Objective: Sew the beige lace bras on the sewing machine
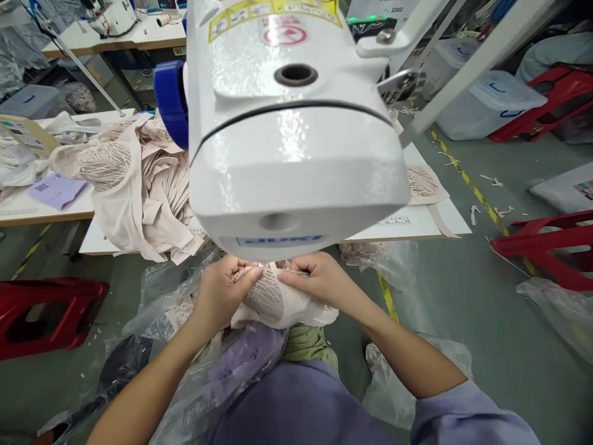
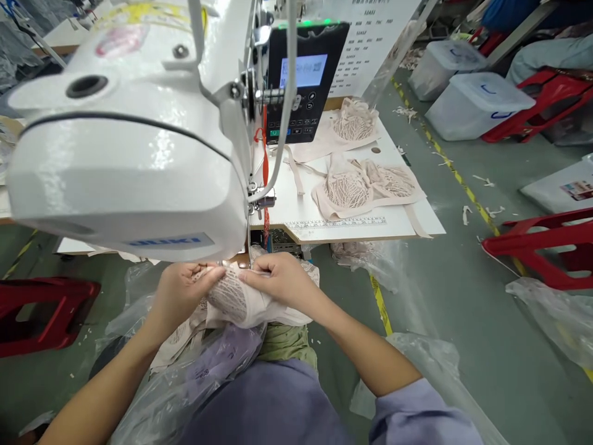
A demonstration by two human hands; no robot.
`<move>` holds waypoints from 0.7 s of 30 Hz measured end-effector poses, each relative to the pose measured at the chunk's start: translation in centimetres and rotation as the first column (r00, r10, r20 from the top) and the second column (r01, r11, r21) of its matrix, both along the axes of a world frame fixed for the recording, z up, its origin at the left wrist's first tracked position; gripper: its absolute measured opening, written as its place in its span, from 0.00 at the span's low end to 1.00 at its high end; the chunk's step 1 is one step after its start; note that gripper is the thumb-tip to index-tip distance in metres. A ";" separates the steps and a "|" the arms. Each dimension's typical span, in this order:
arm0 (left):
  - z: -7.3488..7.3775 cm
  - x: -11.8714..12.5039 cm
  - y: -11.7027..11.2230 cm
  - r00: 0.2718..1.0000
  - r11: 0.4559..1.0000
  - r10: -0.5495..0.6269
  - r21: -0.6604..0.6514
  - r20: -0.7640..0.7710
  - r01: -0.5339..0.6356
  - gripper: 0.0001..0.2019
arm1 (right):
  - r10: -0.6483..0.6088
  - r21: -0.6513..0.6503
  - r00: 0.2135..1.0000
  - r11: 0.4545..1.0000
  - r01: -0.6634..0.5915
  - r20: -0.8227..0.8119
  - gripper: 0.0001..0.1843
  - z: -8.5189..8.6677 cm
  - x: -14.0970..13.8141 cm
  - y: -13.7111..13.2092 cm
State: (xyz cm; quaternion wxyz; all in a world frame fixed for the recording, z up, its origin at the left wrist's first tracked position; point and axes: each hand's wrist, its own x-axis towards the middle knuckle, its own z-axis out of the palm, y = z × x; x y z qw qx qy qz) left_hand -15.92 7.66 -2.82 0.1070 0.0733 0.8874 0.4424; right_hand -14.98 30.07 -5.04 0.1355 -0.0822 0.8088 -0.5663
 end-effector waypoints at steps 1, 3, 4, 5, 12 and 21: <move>-0.2 -0.4 0.2 0.999 0.999 0.043 0.001 -0.014 -0.043 0.10 | -0.011 0.002 1.000 1.000 0.011 0.021 0.30 -0.1 -0.4 -0.1; -0.5 -1.1 0.7 0.994 0.996 0.093 0.008 -0.058 -0.092 0.10 | -0.026 0.000 0.997 1.000 0.027 0.066 0.31 -0.1 -1.1 -0.3; -0.6 -1.4 0.8 0.991 0.995 0.100 0.016 -0.089 -0.099 0.09 | -0.035 0.006 0.996 0.999 0.035 0.077 0.31 -0.1 -1.4 -0.3; -0.6 -1.7 0.9 0.987 0.994 0.104 0.027 -0.122 -0.102 0.08 | -0.047 0.014 0.996 0.999 0.046 0.076 0.31 -0.1 -1.7 -0.4; -0.8 -2.9 0.9 0.966 0.996 0.087 0.020 -0.243 -0.085 0.04 | -0.050 -0.019 0.998 0.999 0.051 0.031 0.28 -0.7 -2.8 -0.1; -1.0 -2.9 0.2 0.968 1.000 0.028 0.002 -0.251 -0.029 0.02 | -0.086 -0.077 0.994 0.993 0.091 0.069 0.29 -1.6 -2.4 -0.2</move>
